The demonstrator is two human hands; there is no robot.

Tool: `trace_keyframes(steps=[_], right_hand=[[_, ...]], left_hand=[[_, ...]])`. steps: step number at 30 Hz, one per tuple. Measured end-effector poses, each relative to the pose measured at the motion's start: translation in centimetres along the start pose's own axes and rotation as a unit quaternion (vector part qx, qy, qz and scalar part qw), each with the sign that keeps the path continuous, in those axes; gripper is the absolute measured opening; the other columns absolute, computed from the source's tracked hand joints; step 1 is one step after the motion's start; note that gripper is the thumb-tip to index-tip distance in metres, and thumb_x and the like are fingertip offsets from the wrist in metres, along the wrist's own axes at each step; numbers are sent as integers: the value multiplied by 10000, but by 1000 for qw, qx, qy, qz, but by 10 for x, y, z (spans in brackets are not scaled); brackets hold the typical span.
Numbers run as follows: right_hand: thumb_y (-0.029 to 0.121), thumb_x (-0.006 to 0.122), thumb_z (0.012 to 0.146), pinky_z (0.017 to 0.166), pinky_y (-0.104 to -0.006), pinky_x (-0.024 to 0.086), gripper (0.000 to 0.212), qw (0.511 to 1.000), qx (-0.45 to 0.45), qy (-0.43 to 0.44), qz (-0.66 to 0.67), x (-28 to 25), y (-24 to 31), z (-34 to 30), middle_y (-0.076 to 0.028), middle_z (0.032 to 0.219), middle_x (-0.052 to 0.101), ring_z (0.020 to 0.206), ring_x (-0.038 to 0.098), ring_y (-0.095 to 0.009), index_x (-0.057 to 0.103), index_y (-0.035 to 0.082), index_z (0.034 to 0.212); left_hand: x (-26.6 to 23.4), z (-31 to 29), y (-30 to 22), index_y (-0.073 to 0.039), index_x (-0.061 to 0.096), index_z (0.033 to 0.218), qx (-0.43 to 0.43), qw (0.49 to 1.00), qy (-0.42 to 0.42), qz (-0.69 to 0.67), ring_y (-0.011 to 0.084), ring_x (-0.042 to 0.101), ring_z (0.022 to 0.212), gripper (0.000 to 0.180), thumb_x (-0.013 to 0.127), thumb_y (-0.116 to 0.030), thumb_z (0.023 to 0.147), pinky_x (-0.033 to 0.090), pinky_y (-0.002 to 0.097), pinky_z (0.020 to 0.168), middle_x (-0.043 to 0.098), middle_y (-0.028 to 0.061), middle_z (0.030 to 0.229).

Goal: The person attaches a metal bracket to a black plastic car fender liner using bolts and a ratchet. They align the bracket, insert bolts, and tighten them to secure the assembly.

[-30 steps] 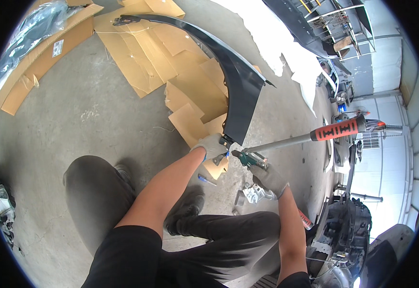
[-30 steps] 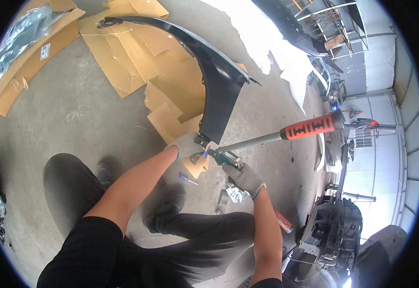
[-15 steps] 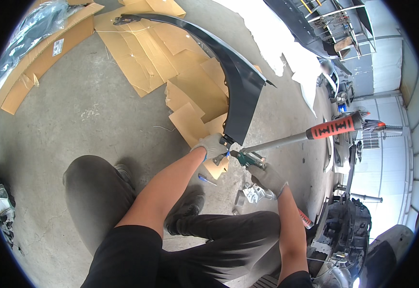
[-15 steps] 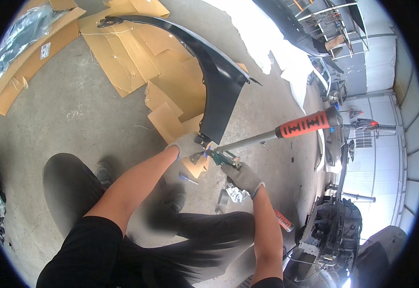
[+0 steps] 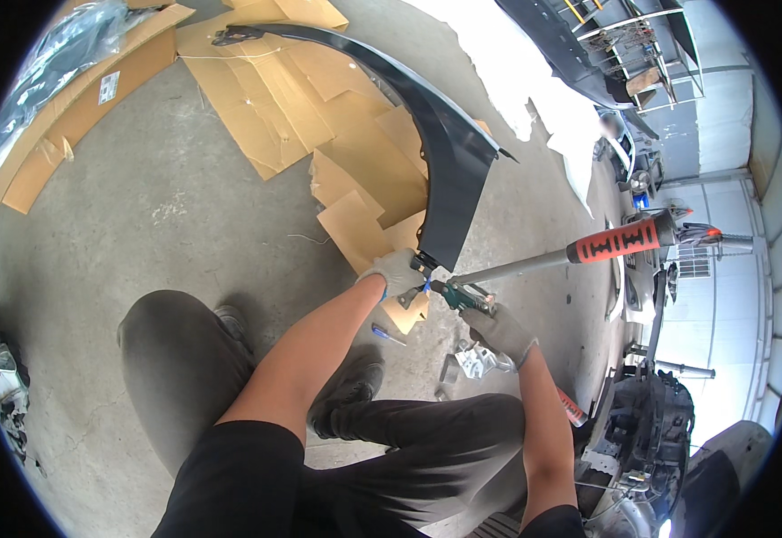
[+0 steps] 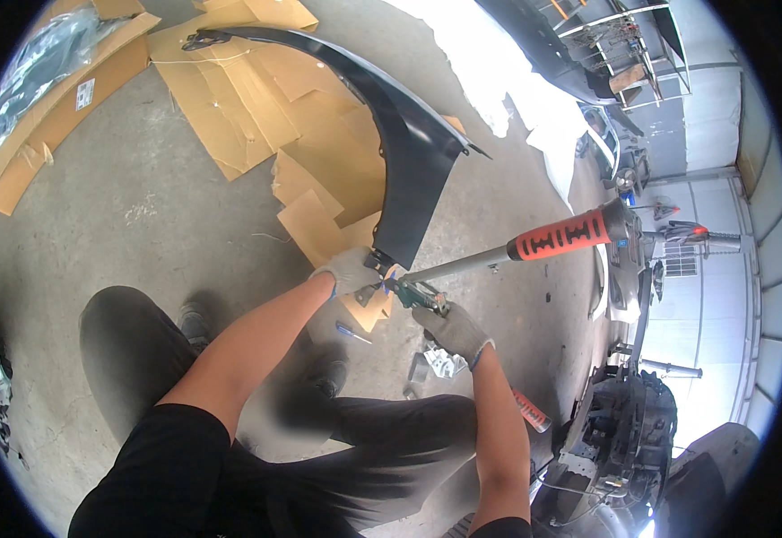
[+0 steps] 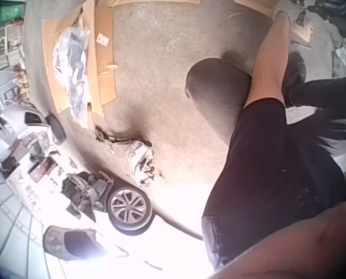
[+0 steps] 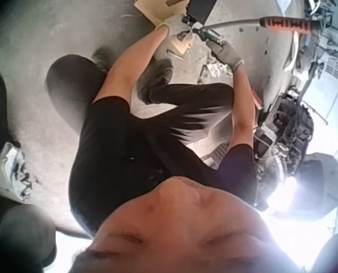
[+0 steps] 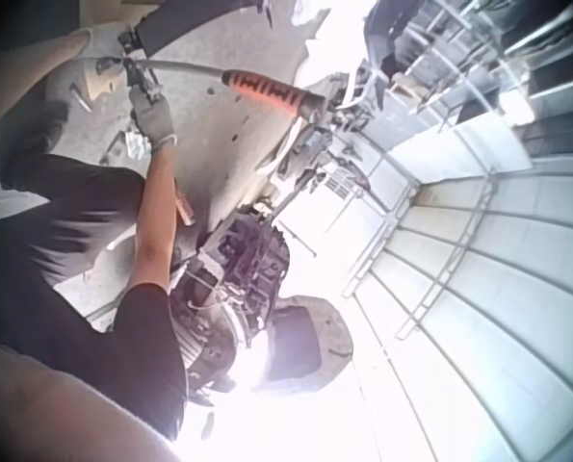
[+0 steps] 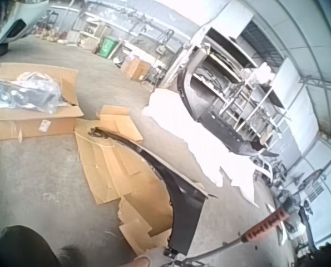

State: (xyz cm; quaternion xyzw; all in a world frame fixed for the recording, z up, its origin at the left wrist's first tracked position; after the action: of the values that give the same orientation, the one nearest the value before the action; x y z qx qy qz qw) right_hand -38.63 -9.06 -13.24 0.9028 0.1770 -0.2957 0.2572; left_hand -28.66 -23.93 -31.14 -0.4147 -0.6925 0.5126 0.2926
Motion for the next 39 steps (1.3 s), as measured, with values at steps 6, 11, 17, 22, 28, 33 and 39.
trace_keyframes(steps=[6, 11, 17, 22, 28, 33, 39], right_hand=[[442, 684, 900, 611, -327, 463, 418, 1000, 3, 9, -3, 2, 4, 1, -27, 714, 619, 652, 563, -127, 678, 27, 851], [439, 686, 907, 599, -315, 455, 407, 999, 10, 14, 27, 2, -3, 5, -19, 707, 612, 642, 551, -114, 676, 37, 844], [442, 677, 917, 539, -298, 411, 401, 999, 21, 21, 32, 2, -2, 1, -6, 676, 596, 580, 511, -92, 670, 53, 822], [421, 676, 919, 468, -283, 363, 361, 995, 28, 45, 90, 7, 8, -2, 11, 641, 571, 502, 472, -76, 669, 67, 851], [337, 700, 898, 431, -269, 345, 252, 984, 46, 67, 156, 8, 2, -2, 32, 620, 545, 469, 456, -65, 672, 88, 874], [301, 729, 875, 468, -267, 390, 226, 995, 42, 55, 77, 7, -5, 1, 27, 648, 572, 501, 488, -70, 667, 84, 877], [324, 722, 876, 625, -336, 492, 318, 998, -14, 10, -54, 6, -3, 11, -33, 741, 642, 657, 599, -136, 678, 24, 971]], left_hand=[[-1, -3, 1, -36, 701, 963, -47, 998, 32, 10, 326, 708, 988, 276, 657, -229, 770, 464, 408, 967, 752, 166, 921], [2, 1, 5, -27, 705, 976, -50, 998, 36, 0, 354, 701, 1015, 291, 645, -217, 764, 472, 424, 959, 745, 198, 949], [0, 0, 1, 2, 675, 954, -17, 1000, 3, 25, 220, 704, 693, 213, 644, -150, 808, 537, 343, 659, 717, 118, 770], [0, 4, 10, 7, 667, 942, -12, 1000, 1, 21, 191, 705, 634, 178, 643, -124, 825, 549, 326, 604, 709, 96, 727], [2, 2, 6, -38, 711, 845, -26, 999, 20, 16, 278, 723, 778, 164, 636, -172, 787, 509, 388, 831, 733, 116, 753], [4, -2, 0, -53, 722, 796, -39, 998, 38, 12, 310, 735, 849, 162, 638, -189, 769, 469, 402, 982, 748, 124, 771], [8, 10, 18, -37, 709, 946, -42, 999, 33, -5, 322, 723, 927, 259, 661, -226, 775, 455, 394, 1003, 752, 159, 859]])
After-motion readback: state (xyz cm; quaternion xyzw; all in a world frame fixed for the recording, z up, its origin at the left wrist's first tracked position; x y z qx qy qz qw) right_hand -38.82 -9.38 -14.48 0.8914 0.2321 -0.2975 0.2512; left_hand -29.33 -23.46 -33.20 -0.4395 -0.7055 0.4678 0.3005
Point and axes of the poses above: each hand's wrist, its own z-axis towards the middle knuckle, its own x-axis out of the palm, y = z × x, the point moved 6 cm from there along z, towards the middle knuckle
